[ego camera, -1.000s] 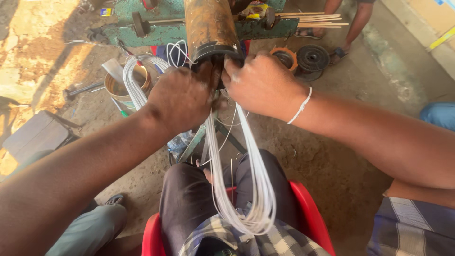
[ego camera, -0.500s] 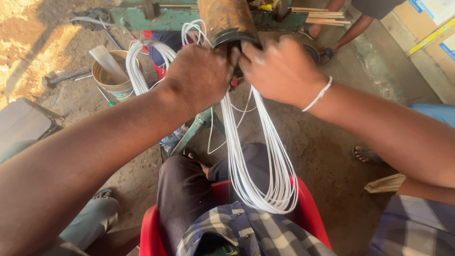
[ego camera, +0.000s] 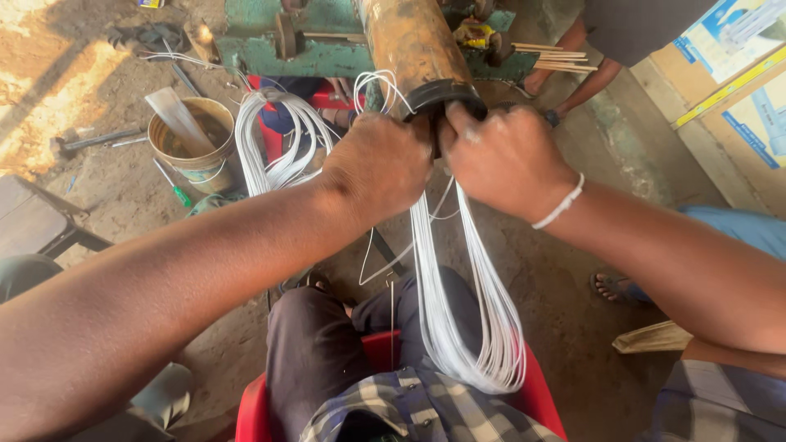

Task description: The person sits in a chair and folds and coils long white plastic strips over their lap, gathering them into a looped bundle. They then lift the coiled strips and feed them into the opening of a machine in front of them.

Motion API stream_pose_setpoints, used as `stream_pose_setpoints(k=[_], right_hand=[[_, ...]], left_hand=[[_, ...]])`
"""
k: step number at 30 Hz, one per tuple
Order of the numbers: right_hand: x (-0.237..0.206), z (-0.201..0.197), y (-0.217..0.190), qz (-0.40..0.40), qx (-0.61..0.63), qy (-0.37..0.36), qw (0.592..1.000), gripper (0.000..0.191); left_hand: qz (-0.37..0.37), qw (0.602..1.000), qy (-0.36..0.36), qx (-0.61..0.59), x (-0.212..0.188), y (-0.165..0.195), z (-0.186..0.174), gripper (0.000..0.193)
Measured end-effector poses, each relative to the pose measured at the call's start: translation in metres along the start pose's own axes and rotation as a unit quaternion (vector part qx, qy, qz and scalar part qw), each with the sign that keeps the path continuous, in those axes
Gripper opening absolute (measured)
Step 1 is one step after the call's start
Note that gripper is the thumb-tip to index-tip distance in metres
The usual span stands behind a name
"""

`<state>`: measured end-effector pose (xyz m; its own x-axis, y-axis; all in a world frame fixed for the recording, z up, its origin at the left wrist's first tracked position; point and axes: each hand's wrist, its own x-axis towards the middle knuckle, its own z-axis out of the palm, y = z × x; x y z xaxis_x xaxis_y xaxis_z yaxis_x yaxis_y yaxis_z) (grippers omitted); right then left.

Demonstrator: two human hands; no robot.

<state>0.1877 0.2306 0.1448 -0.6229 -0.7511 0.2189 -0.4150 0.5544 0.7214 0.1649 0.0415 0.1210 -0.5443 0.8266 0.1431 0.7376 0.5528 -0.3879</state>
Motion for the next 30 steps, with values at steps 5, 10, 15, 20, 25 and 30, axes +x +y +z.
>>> stream_pose_setpoints(k=[5,10,15,20,25,30], right_hand=[[0.004,0.006,0.001,0.004,-0.014,0.000,1.000,0.016],[-0.001,-0.001,0.008,-0.046,-0.001,0.094,0.994,0.020],[0.004,0.002,-0.003,-0.047,0.005,0.084,0.995,0.025],[0.011,0.012,-0.018,-0.024,0.015,0.069,0.997,0.027],[0.024,0.012,-0.026,-0.014,0.052,0.086,0.995,0.027],[0.032,0.016,-0.022,-0.017,0.054,0.092,0.994,0.026]], left_hand=[[-0.030,0.999,-0.024,-0.018,0.006,0.000,-0.003,0.023],[0.000,0.997,-0.079,0.022,-0.002,-0.009,-0.003,0.022],[-0.021,0.999,0.015,0.024,-0.017,-0.021,-0.003,0.027],[-0.034,0.995,-0.086,0.045,-0.023,-0.020,-0.013,0.023],[-0.081,0.985,-0.142,0.055,-0.018,-0.027,-0.015,0.019],[-0.074,0.992,-0.070,0.076,-0.026,-0.035,-0.004,0.022]])
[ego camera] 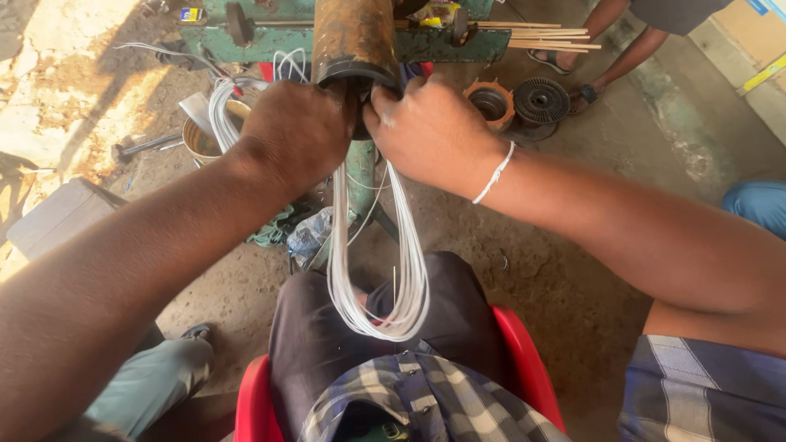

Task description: The person sits in a chair and folds and coils long white plastic strips over their lap, gathering them into a looped bundle. They then lift the coiled strips and feed them into the opening of a machine in front of them.

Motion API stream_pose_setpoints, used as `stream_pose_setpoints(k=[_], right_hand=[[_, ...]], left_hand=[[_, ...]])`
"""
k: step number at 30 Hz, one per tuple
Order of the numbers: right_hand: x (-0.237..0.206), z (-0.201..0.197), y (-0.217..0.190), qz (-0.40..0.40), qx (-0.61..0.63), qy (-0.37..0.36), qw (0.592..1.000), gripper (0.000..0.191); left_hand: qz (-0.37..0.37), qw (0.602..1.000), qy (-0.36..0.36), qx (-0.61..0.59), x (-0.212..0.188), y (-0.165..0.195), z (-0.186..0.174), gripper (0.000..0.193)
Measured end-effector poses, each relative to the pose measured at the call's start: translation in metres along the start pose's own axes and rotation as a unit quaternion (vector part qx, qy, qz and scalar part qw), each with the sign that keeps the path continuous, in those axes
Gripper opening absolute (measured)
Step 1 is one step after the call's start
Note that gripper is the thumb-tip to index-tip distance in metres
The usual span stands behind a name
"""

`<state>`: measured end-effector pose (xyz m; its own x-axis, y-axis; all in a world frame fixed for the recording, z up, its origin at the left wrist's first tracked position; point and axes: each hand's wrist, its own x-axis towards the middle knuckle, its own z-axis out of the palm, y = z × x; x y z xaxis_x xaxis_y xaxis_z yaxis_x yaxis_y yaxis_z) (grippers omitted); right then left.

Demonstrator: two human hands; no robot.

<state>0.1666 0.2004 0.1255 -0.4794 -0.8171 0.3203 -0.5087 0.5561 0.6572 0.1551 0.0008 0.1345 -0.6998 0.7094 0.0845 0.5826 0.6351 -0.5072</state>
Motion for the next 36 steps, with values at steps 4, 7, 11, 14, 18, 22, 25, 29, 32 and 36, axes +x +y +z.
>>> stream_pose_setpoints(k=[4,7,11,14,18,22,25,29,32,36], right_hand=[[-0.001,0.004,0.002,-0.004,0.003,-0.028,1.000,0.024],[-0.002,0.005,0.002,-0.010,-0.004,0.019,1.000,0.026],[-0.001,0.005,0.000,-0.020,-0.037,0.039,0.998,0.030],[0.001,0.003,-0.003,-0.016,-0.042,-0.035,0.998,0.026],[0.005,0.000,0.000,-0.024,-0.020,-0.081,0.996,0.021],[0.001,-0.001,0.009,-0.026,-0.008,-0.018,0.999,0.024],[-0.005,0.000,0.010,-0.020,0.011,0.009,1.000,0.038],[-0.005,0.003,0.010,-0.025,-0.005,0.021,0.999,0.043],[-0.004,0.003,0.009,-0.012,-0.015,-0.010,1.000,0.031],[-0.005,0.000,0.009,-0.014,-0.018,-0.027,0.999,0.032]], left_hand=[[0.037,0.996,0.076,0.027,-0.009,-0.007,0.006,0.023],[0.049,0.995,0.069,0.055,-0.011,-0.006,0.005,0.023],[-0.009,0.998,0.053,0.025,-0.004,0.008,0.004,0.022],[-0.080,0.994,-0.060,-0.045,0.008,0.013,0.003,0.023],[-0.057,0.996,-0.001,-0.069,0.012,0.010,0.004,0.022],[-0.044,0.998,-0.034,-0.040,0.010,0.007,0.004,0.024],[-0.019,0.998,0.053,-0.024,0.001,0.005,0.005,0.023],[0.032,0.993,0.114,0.012,-0.013,0.007,0.007,0.026],[0.011,0.988,0.132,-0.074,-0.011,0.012,0.008,0.027],[0.014,0.994,0.099,-0.038,-0.003,0.016,0.007,0.026]])
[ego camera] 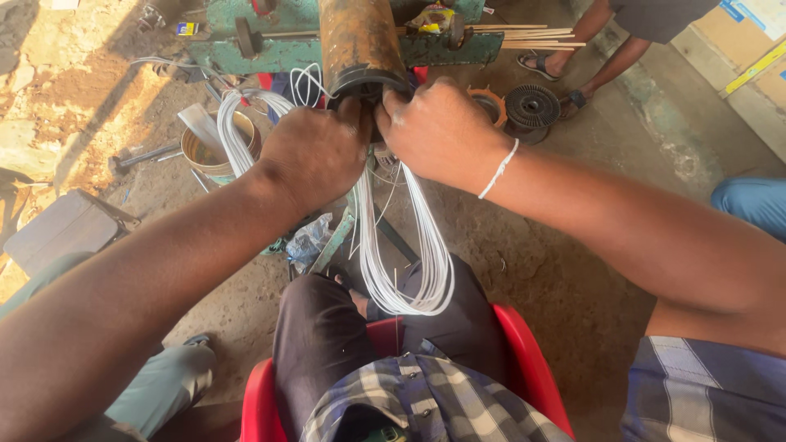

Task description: The person sits in a chair and folds and coils long white plastic strips over their lap, gathering them into a looped bundle. They then lift the coiled strips and feed them into the opening of a machine in front of them.

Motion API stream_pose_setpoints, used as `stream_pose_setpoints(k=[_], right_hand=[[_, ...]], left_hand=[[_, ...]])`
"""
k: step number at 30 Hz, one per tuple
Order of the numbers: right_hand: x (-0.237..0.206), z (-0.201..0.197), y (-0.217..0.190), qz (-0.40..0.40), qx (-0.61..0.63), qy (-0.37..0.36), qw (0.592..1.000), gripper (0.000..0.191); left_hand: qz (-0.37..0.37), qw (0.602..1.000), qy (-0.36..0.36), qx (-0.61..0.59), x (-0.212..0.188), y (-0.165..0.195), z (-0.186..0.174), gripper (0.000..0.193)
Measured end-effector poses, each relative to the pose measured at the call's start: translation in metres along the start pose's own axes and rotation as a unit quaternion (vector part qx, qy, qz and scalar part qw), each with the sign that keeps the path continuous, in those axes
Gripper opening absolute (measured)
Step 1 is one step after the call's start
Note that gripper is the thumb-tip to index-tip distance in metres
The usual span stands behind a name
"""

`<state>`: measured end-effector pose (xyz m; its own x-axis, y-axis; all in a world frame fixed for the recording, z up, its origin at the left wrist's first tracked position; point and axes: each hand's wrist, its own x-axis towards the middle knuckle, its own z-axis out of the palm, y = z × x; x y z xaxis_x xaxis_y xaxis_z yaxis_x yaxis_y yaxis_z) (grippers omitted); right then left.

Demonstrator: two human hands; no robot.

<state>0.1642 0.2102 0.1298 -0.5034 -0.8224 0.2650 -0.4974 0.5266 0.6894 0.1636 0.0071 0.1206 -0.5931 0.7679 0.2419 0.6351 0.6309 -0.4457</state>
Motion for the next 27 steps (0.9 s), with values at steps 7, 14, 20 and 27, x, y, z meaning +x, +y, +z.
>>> stream_pose_setpoints(k=[7,14,20,27], right_hand=[[0.000,-0.003,0.002,-0.009,-0.006,-0.007,1.000,0.027],[0.002,0.003,0.000,-0.003,0.002,0.027,1.000,0.033],[-0.002,0.006,0.004,-0.001,0.018,0.016,1.000,0.049],[-0.004,0.006,0.000,0.000,-0.021,0.026,0.999,0.048]], left_hand=[[-0.014,0.987,-0.160,0.030,0.012,-0.004,-0.010,0.026],[-0.009,0.997,-0.066,0.039,-0.007,-0.014,-0.012,0.030],[0.065,0.997,0.014,0.042,-0.003,-0.026,0.002,0.035],[-0.006,0.996,0.014,0.093,-0.007,-0.007,0.018,0.030]])
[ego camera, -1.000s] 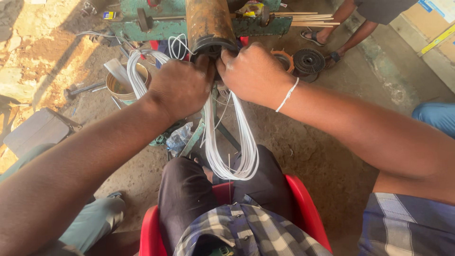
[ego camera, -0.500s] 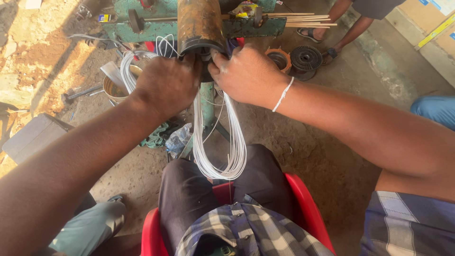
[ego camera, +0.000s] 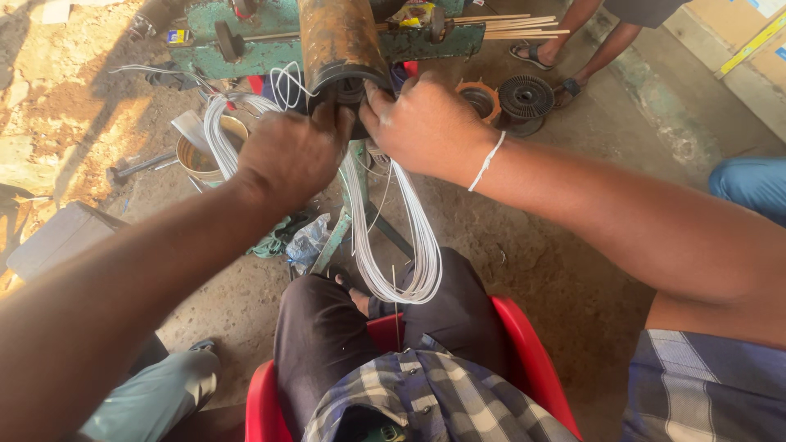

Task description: The person sits in a chair and folds and coils long white plastic strips over their lap, gathering them into a looped bundle. They then lift the coiled strips and feed them into the opening of a machine in front of them.

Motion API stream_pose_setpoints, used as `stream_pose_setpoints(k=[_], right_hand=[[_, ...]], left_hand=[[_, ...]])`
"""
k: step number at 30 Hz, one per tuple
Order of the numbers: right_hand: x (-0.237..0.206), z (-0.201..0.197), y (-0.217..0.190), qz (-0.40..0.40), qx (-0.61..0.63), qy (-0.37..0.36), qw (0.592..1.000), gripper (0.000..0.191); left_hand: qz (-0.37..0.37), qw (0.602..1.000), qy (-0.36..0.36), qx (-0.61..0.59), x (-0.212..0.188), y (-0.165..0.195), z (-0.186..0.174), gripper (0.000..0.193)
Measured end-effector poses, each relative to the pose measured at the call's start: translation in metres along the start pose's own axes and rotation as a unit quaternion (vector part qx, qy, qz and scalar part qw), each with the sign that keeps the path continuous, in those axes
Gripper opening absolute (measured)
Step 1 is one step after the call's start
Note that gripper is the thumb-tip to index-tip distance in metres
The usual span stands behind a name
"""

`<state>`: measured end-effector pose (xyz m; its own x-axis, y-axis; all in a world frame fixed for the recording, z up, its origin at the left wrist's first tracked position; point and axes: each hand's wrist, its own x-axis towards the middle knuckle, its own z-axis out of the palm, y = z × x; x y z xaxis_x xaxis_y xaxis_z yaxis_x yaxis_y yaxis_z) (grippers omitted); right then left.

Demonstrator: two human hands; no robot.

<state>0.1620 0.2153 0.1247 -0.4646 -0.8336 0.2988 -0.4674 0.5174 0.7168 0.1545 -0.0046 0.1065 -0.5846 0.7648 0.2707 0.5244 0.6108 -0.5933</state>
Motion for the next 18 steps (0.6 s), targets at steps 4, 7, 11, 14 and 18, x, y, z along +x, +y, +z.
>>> stream_pose_setpoints(k=[4,7,11,14,18], right_hand=[[0.003,0.000,-0.005,-0.008,-0.035,-0.012,0.999,0.040],[0.006,-0.001,-0.008,-0.013,-0.034,-0.030,0.999,0.039],[0.016,0.000,-0.007,0.042,0.007,-0.085,0.995,0.034],[0.012,-0.004,-0.001,0.015,0.004,-0.110,0.994,0.033],[-0.002,-0.014,0.012,-0.008,-0.006,-0.020,1.000,0.029]], left_hand=[[-0.055,0.997,-0.016,-0.044,-0.002,0.012,0.000,0.025],[-0.083,0.992,-0.040,-0.086,0.005,0.015,0.002,0.022],[-0.126,0.981,-0.052,-0.140,0.020,0.017,0.008,0.021],[-0.109,0.982,-0.038,-0.152,0.021,0.015,0.009,0.019],[-0.033,0.995,0.015,-0.094,0.017,0.010,0.006,0.025]])
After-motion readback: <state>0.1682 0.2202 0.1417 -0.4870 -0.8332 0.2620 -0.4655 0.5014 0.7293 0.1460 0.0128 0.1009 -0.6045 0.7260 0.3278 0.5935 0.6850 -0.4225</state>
